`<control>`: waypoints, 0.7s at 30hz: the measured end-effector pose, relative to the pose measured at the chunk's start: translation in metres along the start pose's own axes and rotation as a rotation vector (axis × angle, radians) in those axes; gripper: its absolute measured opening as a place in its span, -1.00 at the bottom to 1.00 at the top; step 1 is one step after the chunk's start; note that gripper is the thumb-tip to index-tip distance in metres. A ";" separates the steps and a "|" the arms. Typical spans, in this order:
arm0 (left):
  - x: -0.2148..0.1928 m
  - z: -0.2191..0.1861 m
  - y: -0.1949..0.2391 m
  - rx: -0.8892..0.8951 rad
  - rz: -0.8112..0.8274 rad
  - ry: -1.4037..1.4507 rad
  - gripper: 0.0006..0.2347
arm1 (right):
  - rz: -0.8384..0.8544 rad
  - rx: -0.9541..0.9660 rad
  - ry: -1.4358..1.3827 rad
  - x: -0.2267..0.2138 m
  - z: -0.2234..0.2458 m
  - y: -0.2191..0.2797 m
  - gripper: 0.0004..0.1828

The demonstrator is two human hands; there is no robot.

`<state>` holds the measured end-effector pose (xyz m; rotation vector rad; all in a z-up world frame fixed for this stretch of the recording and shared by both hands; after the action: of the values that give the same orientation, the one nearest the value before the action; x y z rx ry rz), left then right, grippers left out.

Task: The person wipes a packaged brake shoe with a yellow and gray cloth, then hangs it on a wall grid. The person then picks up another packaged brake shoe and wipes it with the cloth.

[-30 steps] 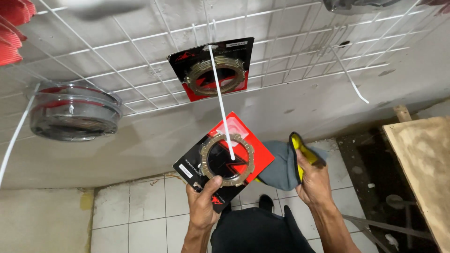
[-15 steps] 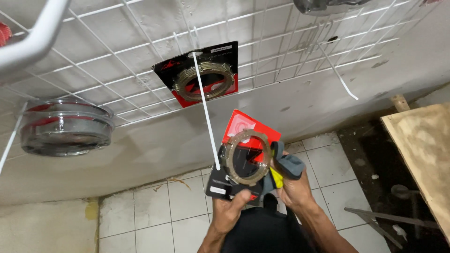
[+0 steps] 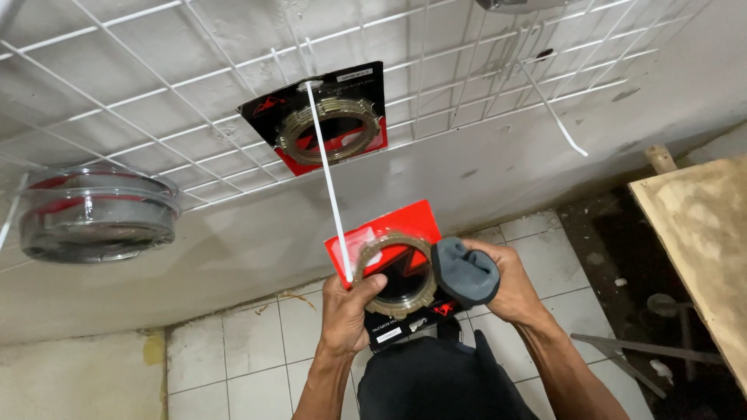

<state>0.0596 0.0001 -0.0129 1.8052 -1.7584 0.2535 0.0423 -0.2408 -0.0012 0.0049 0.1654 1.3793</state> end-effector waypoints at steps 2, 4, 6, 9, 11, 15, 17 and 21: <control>-0.006 0.000 -0.003 0.028 -0.071 0.060 -0.67 | 0.069 0.056 -0.043 0.000 -0.010 0.008 -0.55; -0.007 0.000 -0.004 0.057 -0.148 0.122 -0.60 | 0.142 0.113 -0.085 -0.005 -0.029 0.011 -0.55; -0.001 -0.003 -0.003 0.180 -0.125 0.341 -0.80 | -0.024 0.239 -0.480 -0.016 -0.055 0.007 -0.78; 0.004 0.010 0.000 0.261 -0.182 0.352 -0.82 | -0.204 0.403 -0.765 -0.006 -0.039 0.009 -0.59; 0.024 0.013 0.005 0.264 -0.173 0.354 -0.76 | -0.137 0.365 -0.784 0.012 -0.058 0.011 -0.68; 0.041 0.026 0.006 0.367 -0.359 0.289 -0.67 | -0.045 0.411 -0.692 0.068 -0.051 0.047 -0.86; 0.039 0.025 0.006 0.355 -0.352 0.276 -0.68 | -0.014 0.349 -0.725 0.068 -0.039 0.040 -0.85; 0.033 0.026 0.008 0.279 -0.325 0.283 -0.66 | -0.104 0.246 -0.617 0.057 -0.020 0.020 -0.93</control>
<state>0.0486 -0.0413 -0.0137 2.0987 -1.2617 0.6107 0.0304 -0.1834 -0.0251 0.6124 -0.1808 1.1899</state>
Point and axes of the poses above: each hand's wrist, its own y-axis away from the middle knuckle, its own x-axis out of the palm, z = x × y, the point moved 2 cm from there along -y, towards the middle knuckle, and after that the axes turned 8 degrees about -z, right-handed, at the moved point
